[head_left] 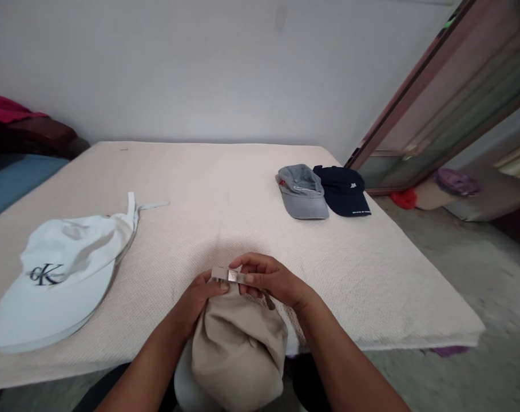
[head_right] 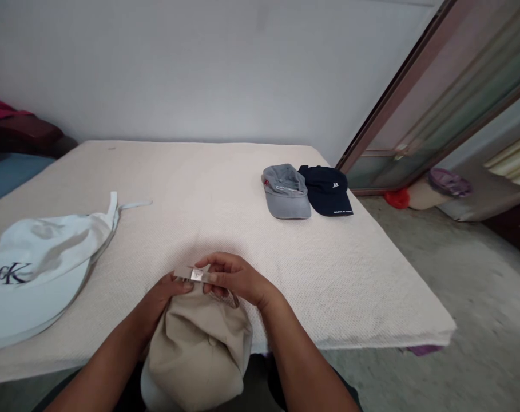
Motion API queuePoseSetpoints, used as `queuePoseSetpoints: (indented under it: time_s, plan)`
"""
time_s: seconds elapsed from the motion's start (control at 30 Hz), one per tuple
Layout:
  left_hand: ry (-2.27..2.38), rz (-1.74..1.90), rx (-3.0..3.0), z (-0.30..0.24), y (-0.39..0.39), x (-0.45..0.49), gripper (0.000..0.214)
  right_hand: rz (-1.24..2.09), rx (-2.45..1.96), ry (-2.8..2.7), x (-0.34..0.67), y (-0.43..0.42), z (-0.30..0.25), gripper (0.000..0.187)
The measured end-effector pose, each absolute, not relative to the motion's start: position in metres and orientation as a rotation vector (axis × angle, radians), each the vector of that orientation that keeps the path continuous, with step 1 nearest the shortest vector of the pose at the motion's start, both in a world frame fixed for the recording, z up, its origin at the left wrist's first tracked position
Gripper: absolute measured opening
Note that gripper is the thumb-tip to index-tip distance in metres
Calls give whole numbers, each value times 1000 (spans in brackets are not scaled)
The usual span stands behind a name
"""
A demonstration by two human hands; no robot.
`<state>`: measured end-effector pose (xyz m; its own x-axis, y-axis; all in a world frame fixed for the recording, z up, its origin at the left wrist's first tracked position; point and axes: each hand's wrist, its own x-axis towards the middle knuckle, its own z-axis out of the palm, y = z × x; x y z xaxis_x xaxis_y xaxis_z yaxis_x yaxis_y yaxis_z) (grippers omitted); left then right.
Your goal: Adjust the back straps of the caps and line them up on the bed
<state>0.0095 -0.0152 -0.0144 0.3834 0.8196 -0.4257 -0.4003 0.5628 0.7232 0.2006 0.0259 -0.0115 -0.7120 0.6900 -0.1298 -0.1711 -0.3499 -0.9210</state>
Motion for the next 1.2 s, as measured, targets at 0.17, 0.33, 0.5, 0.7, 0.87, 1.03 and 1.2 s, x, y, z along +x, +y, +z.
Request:
queuePoseSetpoints:
  time_s: [0.17, 0.33, 0.5, 0.7, 0.87, 1.03, 1.2]
  plan:
    - [831, 899, 500, -8, -14, 9, 18, 2119, -760, -1287, 204, 26, -10, 36]
    - [901, 900, 481, -9, -15, 8, 22, 2080, -765, -1248, 202, 27, -13, 28]
    - [895, 872, 505, -7, -15, 10, 19, 2092, -732, -1237, 200, 27, -16, 28]
    - [907, 842, 580, -8, -15, 11, 20, 2073, -720, -1257, 198, 25, -15, 30]
    - [954, 826, 629, -12, -15, 11, 19, 2030, -767, -1321, 196, 26, -14, 27]
    - [979, 837, 691, -15, -15, 10, 18, 2018, -781, -1321, 193, 26, -16, 28]
    - [1016, 846, 749, -17, -15, 10, 16, 1971, -870, -1381, 190, 27, -17, 23]
